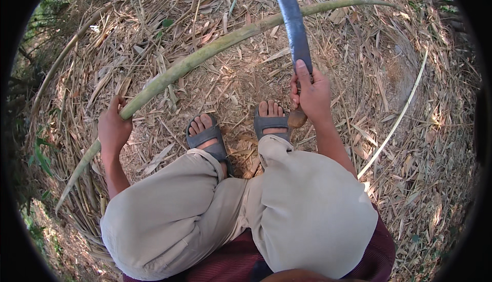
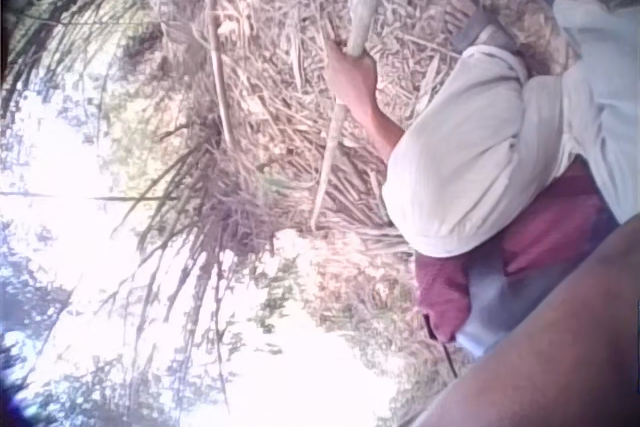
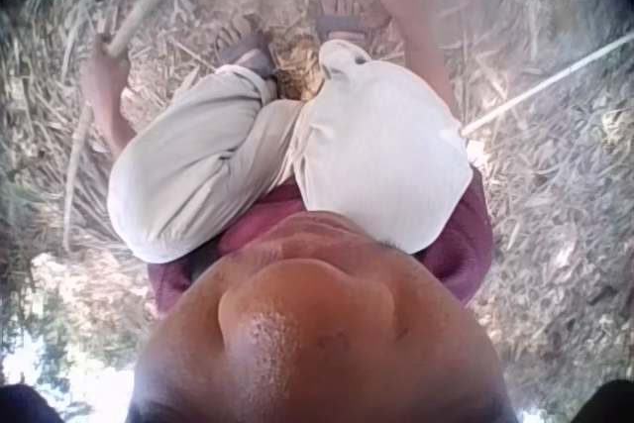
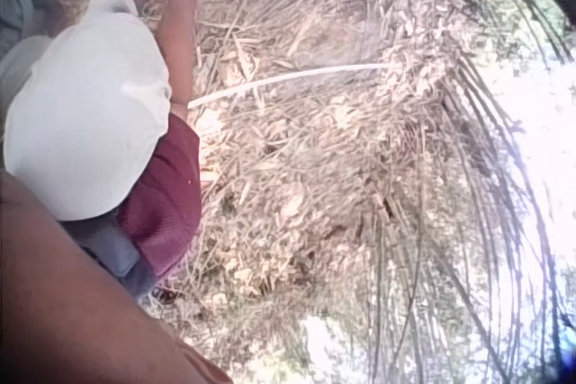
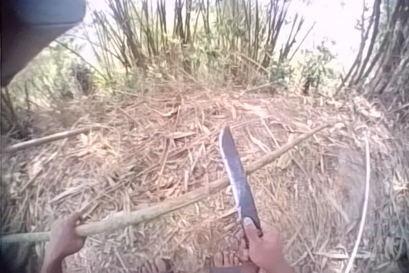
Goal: The person shaves a long bamboo stalk with a large knife while sitting on the ground, scraping along the surface to smooth it.
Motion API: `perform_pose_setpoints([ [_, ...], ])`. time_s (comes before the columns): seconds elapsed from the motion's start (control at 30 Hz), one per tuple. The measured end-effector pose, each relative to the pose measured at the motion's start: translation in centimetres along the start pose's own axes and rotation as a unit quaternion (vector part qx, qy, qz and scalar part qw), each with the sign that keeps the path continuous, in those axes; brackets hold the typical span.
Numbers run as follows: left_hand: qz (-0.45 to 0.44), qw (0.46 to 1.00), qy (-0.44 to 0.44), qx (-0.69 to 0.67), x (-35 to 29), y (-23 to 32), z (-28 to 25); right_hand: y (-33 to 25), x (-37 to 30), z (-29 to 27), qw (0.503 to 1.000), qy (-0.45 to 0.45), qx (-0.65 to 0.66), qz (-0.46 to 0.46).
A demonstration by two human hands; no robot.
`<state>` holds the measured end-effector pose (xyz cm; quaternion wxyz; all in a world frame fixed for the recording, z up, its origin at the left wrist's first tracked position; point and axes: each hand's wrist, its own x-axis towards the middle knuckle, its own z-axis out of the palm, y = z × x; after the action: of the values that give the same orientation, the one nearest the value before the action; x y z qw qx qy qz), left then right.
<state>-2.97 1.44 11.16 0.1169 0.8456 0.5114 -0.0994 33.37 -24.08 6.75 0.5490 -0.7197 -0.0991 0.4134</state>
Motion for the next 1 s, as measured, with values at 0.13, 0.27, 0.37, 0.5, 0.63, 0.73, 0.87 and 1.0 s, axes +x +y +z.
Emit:
perform_pose_setpoints([
  [0.13, 0.022, 0.999, 0.028, 0.01, 0.2, 0.9, 0.5, -0.7, 1.2, 0.4, 0.989, 0.068, 0.124, -0.037],
  [0.27, 0.034, 0.999, 0.022, 0.018, -0.1, -0.1, 3.3, 0.8, 1.3, 0.5, 1.0, 0.015, 0.023, 0.006],
  [0.37, 0.001, 0.996, 0.045, 0.078, 0.0, 0.1, 6.1, 2.9, 1.0, -0.5, 0.996, -0.037, -0.079, 0.03],
  [0.5, -0.013, 0.993, 0.07, 0.095, 0.2, 0.0, 10.2, 5.4, 1.0, -0.5, 0.993, -0.008, -0.107, 0.047],
  [0.63, 0.031, 0.988, 0.123, 0.085, -0.4, -0.6, 14.2, 5.4, 1.6, -0.2, 0.993, 0.013, -0.078, 0.083],
  [0.73, 0.024, 0.991, 0.102, 0.078, -0.5, -0.1, 14.8, 5.4, 1.5, 0.1, 0.993, 0.011, -0.083, 0.086],
  [0.87, 0.037, 0.988, 0.127, 0.074, -0.1, -0.3, 15.4, 7.3, 1.2, 0.9, 0.967, -0.102, -0.218, 0.082],
  [1.0, 0.009, 0.993, 0.09, 0.08, 0.4, 0.0, 14.4, 6.8, 1.6, 1.2, 0.977, -0.056, -0.199, 0.047],
])
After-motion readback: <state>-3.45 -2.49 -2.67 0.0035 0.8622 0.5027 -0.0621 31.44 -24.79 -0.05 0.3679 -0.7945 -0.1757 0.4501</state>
